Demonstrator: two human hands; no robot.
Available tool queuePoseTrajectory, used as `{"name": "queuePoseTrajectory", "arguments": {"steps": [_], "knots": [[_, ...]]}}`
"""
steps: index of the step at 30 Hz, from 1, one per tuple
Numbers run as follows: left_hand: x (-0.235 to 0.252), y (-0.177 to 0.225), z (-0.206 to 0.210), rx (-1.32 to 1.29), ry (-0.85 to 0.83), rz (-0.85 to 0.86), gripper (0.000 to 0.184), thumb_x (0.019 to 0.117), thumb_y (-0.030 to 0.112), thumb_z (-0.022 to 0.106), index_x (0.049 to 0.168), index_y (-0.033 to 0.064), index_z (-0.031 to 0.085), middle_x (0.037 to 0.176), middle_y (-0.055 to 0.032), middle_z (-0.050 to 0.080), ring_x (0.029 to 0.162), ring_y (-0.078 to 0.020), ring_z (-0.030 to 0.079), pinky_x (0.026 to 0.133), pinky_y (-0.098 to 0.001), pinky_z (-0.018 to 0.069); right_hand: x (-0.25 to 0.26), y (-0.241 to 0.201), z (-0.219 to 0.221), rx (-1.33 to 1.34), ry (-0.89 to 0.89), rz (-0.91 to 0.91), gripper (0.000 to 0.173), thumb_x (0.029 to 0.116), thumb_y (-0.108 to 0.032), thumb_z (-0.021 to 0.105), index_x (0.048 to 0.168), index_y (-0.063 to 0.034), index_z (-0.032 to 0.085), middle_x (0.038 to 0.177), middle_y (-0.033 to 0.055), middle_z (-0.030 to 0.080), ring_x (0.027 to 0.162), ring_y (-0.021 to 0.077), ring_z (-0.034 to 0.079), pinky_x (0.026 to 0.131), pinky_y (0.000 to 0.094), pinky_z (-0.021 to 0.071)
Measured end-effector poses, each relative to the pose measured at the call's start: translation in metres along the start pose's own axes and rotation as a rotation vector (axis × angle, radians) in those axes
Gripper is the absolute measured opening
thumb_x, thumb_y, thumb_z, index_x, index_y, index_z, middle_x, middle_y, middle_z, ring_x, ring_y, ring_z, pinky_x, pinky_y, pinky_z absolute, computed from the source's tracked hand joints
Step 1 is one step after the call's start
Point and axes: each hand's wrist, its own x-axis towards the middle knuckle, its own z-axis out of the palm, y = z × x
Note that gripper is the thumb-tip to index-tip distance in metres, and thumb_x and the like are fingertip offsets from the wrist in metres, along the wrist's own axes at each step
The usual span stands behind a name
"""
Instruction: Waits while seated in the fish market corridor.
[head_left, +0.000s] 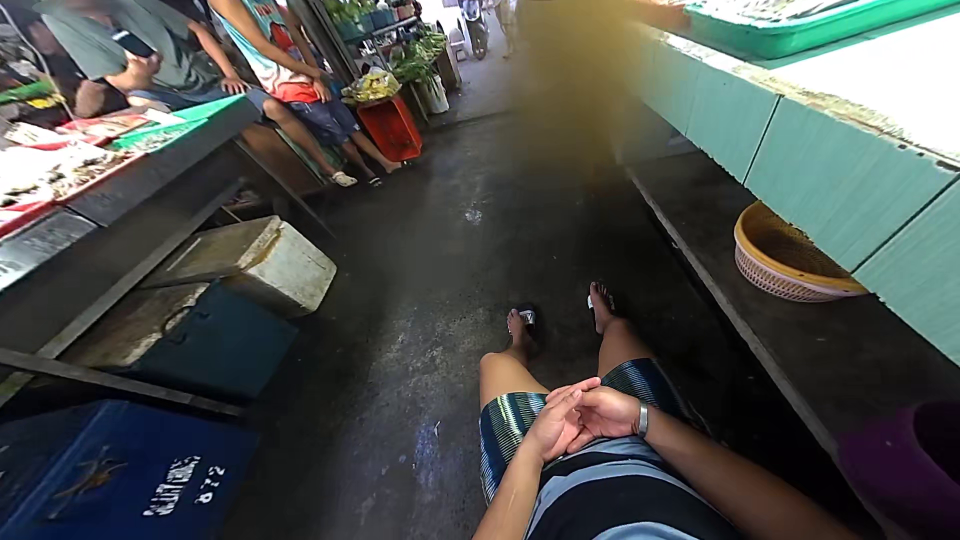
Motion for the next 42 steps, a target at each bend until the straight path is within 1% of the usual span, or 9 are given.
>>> {"name": "queuePoseTrajectory", "arguments": {"steps": [2, 6, 12, 15, 19, 22, 25, 29, 42], "knots": [[-0.003, 0.009, 0.009, 0.033, 0.048, -0.021, 0.049, 0.1100, 0.022, 0.026, 0.145, -0.0027, 0.050, 0.124, -0.0124, 0.070, 0.113, -0.0172, 0.068, 0.098, -0.0384, 0.0566, 0.001, -0.001, 0.003, 0.009, 0.011, 0.007, 0.043, 0.1101, -0.039, 0.040, 0.136, -0.0098, 0.057, 0.115, 0.0174, 0.071, 0.105, 0.0325, 0.071, 0.091, 0.0550, 0.0592], [-0.003, -0.002, -0.012, -0.063, -0.042, 0.009, 0.049, 0.1124, 0.029, 0.032, 0.150, 0.0017, 0.049, 0.128, -0.0196, 0.068, 0.117, -0.0275, 0.067, 0.102, -0.0472, 0.0546, 0.008, -0.003, 0.001, -0.002, 0.002, 0.020, 0.042, 0.1098, -0.039, 0.042, 0.135, -0.0097, 0.058, 0.115, 0.0181, 0.071, 0.106, 0.0338, 0.071, 0.090, 0.0563, 0.0592], [-0.008, 0.021, 0.024, 0.055, 0.136, -0.054, 0.047, 0.1106, 0.017, 0.024, 0.142, -0.0018, 0.053, 0.119, -0.0103, 0.072, 0.106, -0.0143, 0.070, 0.092, -0.0348, 0.0585, 0.002, -0.001, 0.003, 0.008, 0.022, 0.019, 0.042, 0.1100, -0.038, 0.038, 0.129, -0.0077, 0.060, 0.110, 0.0166, 0.072, 0.101, 0.0313, 0.072, 0.090, 0.0536, 0.0595], [-0.005, 0.005, 0.001, 0.003, 0.016, -0.022, 0.048, 0.1118, 0.023, 0.029, 0.147, -0.0003, 0.050, 0.127, -0.0152, 0.069, 0.113, -0.0208, 0.068, 0.098, -0.0404, 0.0565, 0.002, -0.001, 0.003, 0.000, 0.035, 0.033, 0.042, 0.1098, -0.038, 0.039, 0.130, -0.0082, 0.060, 0.110, 0.0165, 0.073, 0.101, 0.0312, 0.072, 0.090, 0.0531, 0.0597], [-0.007, 0.013, 0.009, 0.065, 0.110, -0.025, 0.047, 0.1104, 0.018, 0.025, 0.144, -0.0023, 0.052, 0.123, -0.0124, 0.071, 0.110, -0.0165, 0.069, 0.096, -0.0370, 0.0575, 0.006, -0.003, 0.006, -0.009, 0.048, 0.043, 0.042, 0.1099, -0.038, 0.038, 0.136, -0.0099, 0.056, 0.114, 0.0168, 0.071, 0.104, 0.0318, 0.071, 0.091, 0.0541, 0.0587], [-0.007, 0.009, 0.001, 0.055, 0.075, -0.016, 0.048, 0.1111, 0.021, 0.026, 0.146, -0.0014, 0.051, 0.127, -0.0133, 0.069, 0.114, -0.0174, 0.067, 0.100, -0.0381, 0.0554, 0.007, -0.003, 0.006, -0.015, 0.025, 0.025, 0.044, 0.1093, -0.040, 0.040, 0.135, -0.0097, 0.057, 0.114, 0.0169, 0.071, 0.105, 0.0320, 0.071, 0.091, 0.0551, 0.0587], [-0.004, -0.001, -0.007, -0.014, 0.003, -0.011, 0.049, 0.1119, 0.028, 0.031, 0.148, 0.0022, 0.051, 0.129, -0.0179, 0.067, 0.119, -0.0258, 0.065, 0.104, -0.0455, 0.0529, 0.003, -0.003, 0.005, -0.019, 0.021, 0.019, 0.043, 0.1094, -0.040, 0.039, 0.135, -0.0105, 0.057, 0.115, 0.0169, 0.071, 0.105, 0.0319, 0.071, 0.091, 0.0548, 0.0587], [-0.002, -0.001, -0.004, -0.025, -0.009, -0.024, 0.050, 0.1109, 0.032, 0.033, 0.147, 0.0029, 0.052, 0.128, -0.0174, 0.068, 0.118, -0.0261, 0.066, 0.102, -0.0458, 0.0537, -0.001, -0.004, 0.007, -0.018, 0.043, 0.012, 0.042, 0.1098, -0.039, 0.038, 0.130, -0.0087, 0.060, 0.111, 0.0152, 0.072, 0.102, 0.0301, 0.072, 0.090, 0.0529, 0.0597], [-0.001, -0.003, -0.008, -0.053, -0.028, -0.018, 0.049, 0.1112, 0.032, 0.035, 0.148, 0.0042, 0.052, 0.127, -0.0189, 0.068, 0.117, -0.0284, 0.067, 0.101, -0.0476, 0.0544, 0.002, -0.003, 0.003, -0.011, 0.037, 0.029, 0.043, 0.1095, -0.038, 0.038, 0.128, -0.0069, 0.061, 0.110, 0.0167, 0.072, 0.102, 0.0317, 0.072, 0.090, 0.0546, 0.0592]]}}
